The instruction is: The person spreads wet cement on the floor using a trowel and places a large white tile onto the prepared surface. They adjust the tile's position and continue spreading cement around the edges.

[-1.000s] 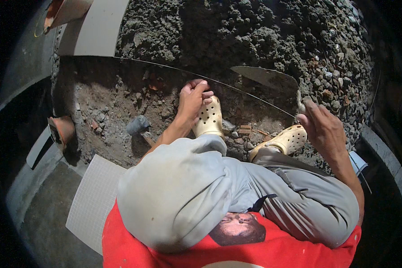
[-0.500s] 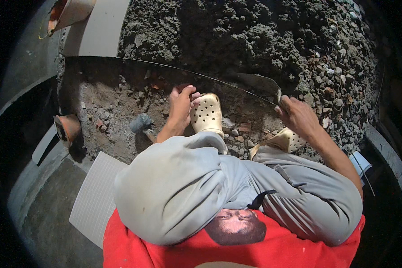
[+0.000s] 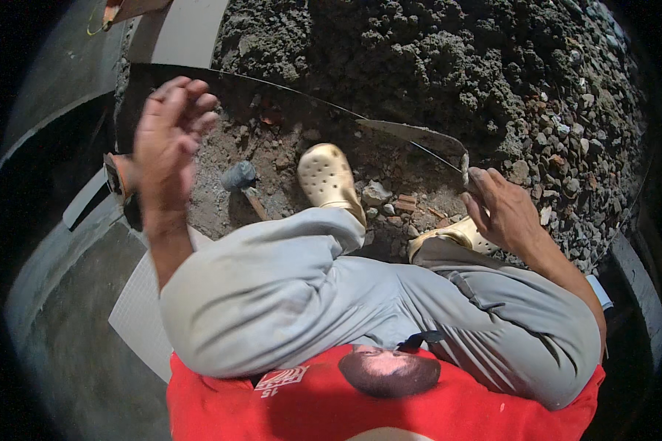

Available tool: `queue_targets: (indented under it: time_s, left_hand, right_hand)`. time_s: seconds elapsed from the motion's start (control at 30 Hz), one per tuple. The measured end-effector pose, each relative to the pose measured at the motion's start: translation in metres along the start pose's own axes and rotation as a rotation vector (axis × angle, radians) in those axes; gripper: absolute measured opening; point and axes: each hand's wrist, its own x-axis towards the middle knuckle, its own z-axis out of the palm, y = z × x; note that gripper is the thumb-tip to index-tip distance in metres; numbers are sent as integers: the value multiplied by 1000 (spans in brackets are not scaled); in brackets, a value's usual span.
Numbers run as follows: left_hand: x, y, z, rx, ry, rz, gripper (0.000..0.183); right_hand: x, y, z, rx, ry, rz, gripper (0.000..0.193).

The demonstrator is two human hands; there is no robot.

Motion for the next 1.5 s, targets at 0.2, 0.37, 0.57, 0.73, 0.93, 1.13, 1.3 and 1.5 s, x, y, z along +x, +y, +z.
queue_targets:
  time_s: [0.2, 0.37, 0.57, 0.73, 0.93, 1.13, 1.3, 1.5]
  left_hand:
    - [-11, 160, 11, 609, -151, 203, 56]
    - [-19, 185, 67, 642, -559, 371, 65]
    - [-22, 146, 121, 634, -468, 452, 60]
    - [-12, 144, 112, 621, -396, 392, 57]
    - [-10, 140, 92, 583, -405, 358, 54]
    - [6, 147, 77, 655, -460, 363, 57]
    - [5, 143, 81, 606, -463, 356, 55]
    - [7, 147, 82, 721, -405, 409, 54]
  right_hand:
    - [-17, 21, 21, 172, 86, -131, 42]
    - [-1, -1, 52, 121, -107, 68, 32]
    - [-9, -6, 29, 221, -5, -70, 25]
    - [1, -11, 16, 86, 153, 40, 36]
    - [3, 11, -5, -70, -52, 190, 35]
    - [14, 28, -38, -8, 421, -23, 30]
    - [0, 39, 0, -107, 173, 130, 35]
    - [-41, 37, -13, -60, 307, 148, 35]
